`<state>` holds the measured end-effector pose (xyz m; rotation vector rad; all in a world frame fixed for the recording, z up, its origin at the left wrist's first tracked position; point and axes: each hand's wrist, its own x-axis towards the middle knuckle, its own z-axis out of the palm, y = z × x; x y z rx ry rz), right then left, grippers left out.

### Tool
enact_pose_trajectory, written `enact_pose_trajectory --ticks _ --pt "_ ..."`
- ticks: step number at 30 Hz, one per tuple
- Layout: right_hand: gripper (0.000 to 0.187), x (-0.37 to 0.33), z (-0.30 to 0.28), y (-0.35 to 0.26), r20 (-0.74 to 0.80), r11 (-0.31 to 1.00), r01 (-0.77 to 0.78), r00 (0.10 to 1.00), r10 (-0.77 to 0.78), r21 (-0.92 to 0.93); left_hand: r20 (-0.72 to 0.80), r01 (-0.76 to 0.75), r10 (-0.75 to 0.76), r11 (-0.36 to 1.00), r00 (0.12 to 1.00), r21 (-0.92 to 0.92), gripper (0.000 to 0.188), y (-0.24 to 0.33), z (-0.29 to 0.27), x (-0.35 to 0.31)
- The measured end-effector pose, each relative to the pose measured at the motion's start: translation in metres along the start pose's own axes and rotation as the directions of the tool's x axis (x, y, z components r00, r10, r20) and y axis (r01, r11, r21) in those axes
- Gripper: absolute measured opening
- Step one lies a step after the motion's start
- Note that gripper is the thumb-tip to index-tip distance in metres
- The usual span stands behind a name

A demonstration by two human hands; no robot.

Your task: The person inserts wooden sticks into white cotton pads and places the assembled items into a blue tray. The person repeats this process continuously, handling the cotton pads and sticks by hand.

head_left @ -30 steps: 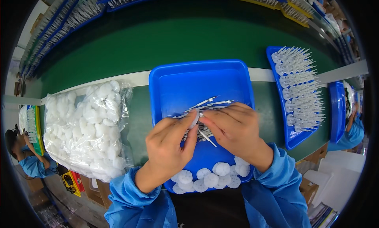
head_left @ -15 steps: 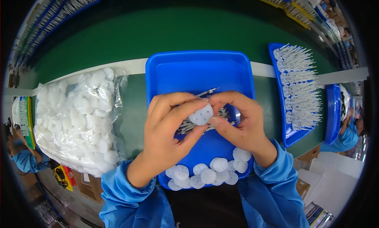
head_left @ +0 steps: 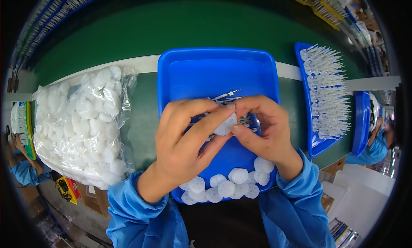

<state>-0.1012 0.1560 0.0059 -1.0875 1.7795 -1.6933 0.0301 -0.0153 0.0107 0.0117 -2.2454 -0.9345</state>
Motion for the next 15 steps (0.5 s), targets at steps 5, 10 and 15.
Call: enact_pose_trajectory --ticks 5,10,15 --pt "0.034 -0.0010 -0.0072 -0.0003 0.087 0.967 -0.095 0.993 0.076 0.237 0.014 -0.027 0.028 0.999 1.000 -0.047 0.059 -0.0020 0.0012 0.0028" --pt "0.031 0.0003 -0.0060 -0.0032 0.097 0.968 -0.077 0.994 0.055 0.239 0.030 -0.067 0.068 0.997 0.997 -0.032 0.059 -0.0050 0.0025 0.0016" --pt "0.029 0.0000 -0.0061 -0.0015 0.107 0.948 -0.116 0.990 0.087 0.298 0.039 -0.018 0.019 0.999 0.999 -0.038 0.059 -0.0013 -0.0003 0.0039"
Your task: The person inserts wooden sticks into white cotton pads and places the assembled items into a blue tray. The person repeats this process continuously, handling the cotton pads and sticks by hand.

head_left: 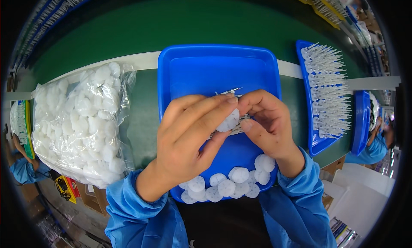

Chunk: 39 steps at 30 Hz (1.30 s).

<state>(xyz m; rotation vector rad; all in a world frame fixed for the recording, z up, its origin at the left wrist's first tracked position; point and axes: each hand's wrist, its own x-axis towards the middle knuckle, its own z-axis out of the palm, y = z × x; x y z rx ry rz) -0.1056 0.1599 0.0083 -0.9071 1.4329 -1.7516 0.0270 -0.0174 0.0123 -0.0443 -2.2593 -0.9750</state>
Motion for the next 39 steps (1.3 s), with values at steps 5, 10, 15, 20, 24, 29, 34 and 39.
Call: enact_pose_trajectory --ticks 5,10,15,20,24,29,34,39 --pt "0.028 0.000 0.001 -0.001 -0.007 1.000 -0.002 1.000 0.002 0.024 0.009 0.015 -0.014 1.000 1.000 -0.006 0.058 0.001 -0.001 0.000" --pt "0.030 0.000 0.001 -0.001 -0.005 1.000 -0.002 1.000 0.002 0.009 0.001 0.002 -0.002 1.000 1.000 0.009 0.057 0.000 0.000 -0.001" --pt "0.031 0.001 0.003 0.000 -0.002 1.000 0.018 1.000 -0.018 -0.012 0.003 0.002 -0.002 1.000 1.000 0.011 0.057 0.001 -0.001 0.000" --pt "0.026 0.000 0.002 -0.004 -0.033 0.999 -0.029 0.999 0.028 -0.034 0.023 -0.038 0.039 0.999 0.999 -0.023 0.059 -0.004 0.003 -0.006" --pt "0.010 -0.002 -0.001 -0.004 -0.109 0.994 -0.112 0.988 0.112 0.000 0.048 -0.015 0.018 0.997 0.999 -0.075 0.053 -0.002 0.004 -0.007" --pt "0.007 -0.003 -0.019 -0.016 -0.188 0.824 -0.013 0.975 -0.114 -0.567 -0.109 0.091 -0.120 0.966 0.987 -0.242 0.035 -0.012 -0.009 -0.006" --pt "0.022 0.033 -0.011 -0.017 0.350 0.071 0.399 0.867 -0.355 -0.914 -0.121 0.306 -0.378 0.870 0.918 -0.387 0.027 -0.016 -0.015 -0.010" --pt "0.026 0.059 -0.007 -0.008 0.445 0.017 0.466 0.854 -0.270 -0.885 -0.027 0.389 -0.460 0.781 0.888 -0.488 0.031 -0.014 -0.008 -0.013"
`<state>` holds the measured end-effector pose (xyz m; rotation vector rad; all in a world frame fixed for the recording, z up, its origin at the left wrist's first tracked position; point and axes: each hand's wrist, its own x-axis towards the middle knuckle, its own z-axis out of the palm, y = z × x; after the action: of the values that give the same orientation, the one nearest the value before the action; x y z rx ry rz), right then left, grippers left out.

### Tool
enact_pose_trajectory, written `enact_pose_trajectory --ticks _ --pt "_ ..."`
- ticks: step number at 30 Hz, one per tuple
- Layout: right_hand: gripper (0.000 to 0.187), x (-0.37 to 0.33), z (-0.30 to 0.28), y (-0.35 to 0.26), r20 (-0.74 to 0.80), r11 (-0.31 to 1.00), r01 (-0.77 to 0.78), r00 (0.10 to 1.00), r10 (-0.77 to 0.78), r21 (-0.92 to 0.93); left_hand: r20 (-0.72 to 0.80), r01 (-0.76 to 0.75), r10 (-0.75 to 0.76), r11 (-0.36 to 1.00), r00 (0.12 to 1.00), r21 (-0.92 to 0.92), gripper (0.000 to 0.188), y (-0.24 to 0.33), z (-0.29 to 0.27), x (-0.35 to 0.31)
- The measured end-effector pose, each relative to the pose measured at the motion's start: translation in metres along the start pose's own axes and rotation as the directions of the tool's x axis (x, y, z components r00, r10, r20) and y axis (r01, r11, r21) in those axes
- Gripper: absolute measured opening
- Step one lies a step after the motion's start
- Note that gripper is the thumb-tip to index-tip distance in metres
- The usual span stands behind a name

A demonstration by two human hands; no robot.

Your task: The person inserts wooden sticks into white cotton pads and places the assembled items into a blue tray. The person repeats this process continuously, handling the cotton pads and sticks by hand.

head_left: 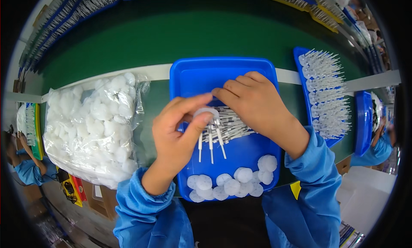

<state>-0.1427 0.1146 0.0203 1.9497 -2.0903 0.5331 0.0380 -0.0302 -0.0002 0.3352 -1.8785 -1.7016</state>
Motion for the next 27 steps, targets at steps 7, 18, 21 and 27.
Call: enact_pose_trajectory --ticks 7,18,21,27 --pt "0.030 -0.029 -0.013 -0.012 -0.048 0.425 -0.215 0.848 0.528 0.879 0.083 -0.002 -0.001 0.999 0.997 0.034 0.032 0.009 0.004 0.003" --pt "0.023 -0.039 -0.007 -0.032 -0.184 0.785 -0.267 0.883 0.432 0.559 0.044 0.032 -0.030 0.999 0.999 -0.042 0.035 0.007 0.009 -0.002" --pt "0.023 -0.038 -0.007 -0.032 -0.190 0.787 -0.265 0.882 0.431 0.557 0.039 0.007 -0.006 1.000 0.999 -0.020 0.036 0.005 0.008 0.000" --pt "0.023 -0.037 -0.012 -0.036 -0.162 0.799 -0.303 0.883 0.440 0.519 0.072 -0.075 0.064 0.982 0.995 0.173 0.040 0.007 0.008 0.002"
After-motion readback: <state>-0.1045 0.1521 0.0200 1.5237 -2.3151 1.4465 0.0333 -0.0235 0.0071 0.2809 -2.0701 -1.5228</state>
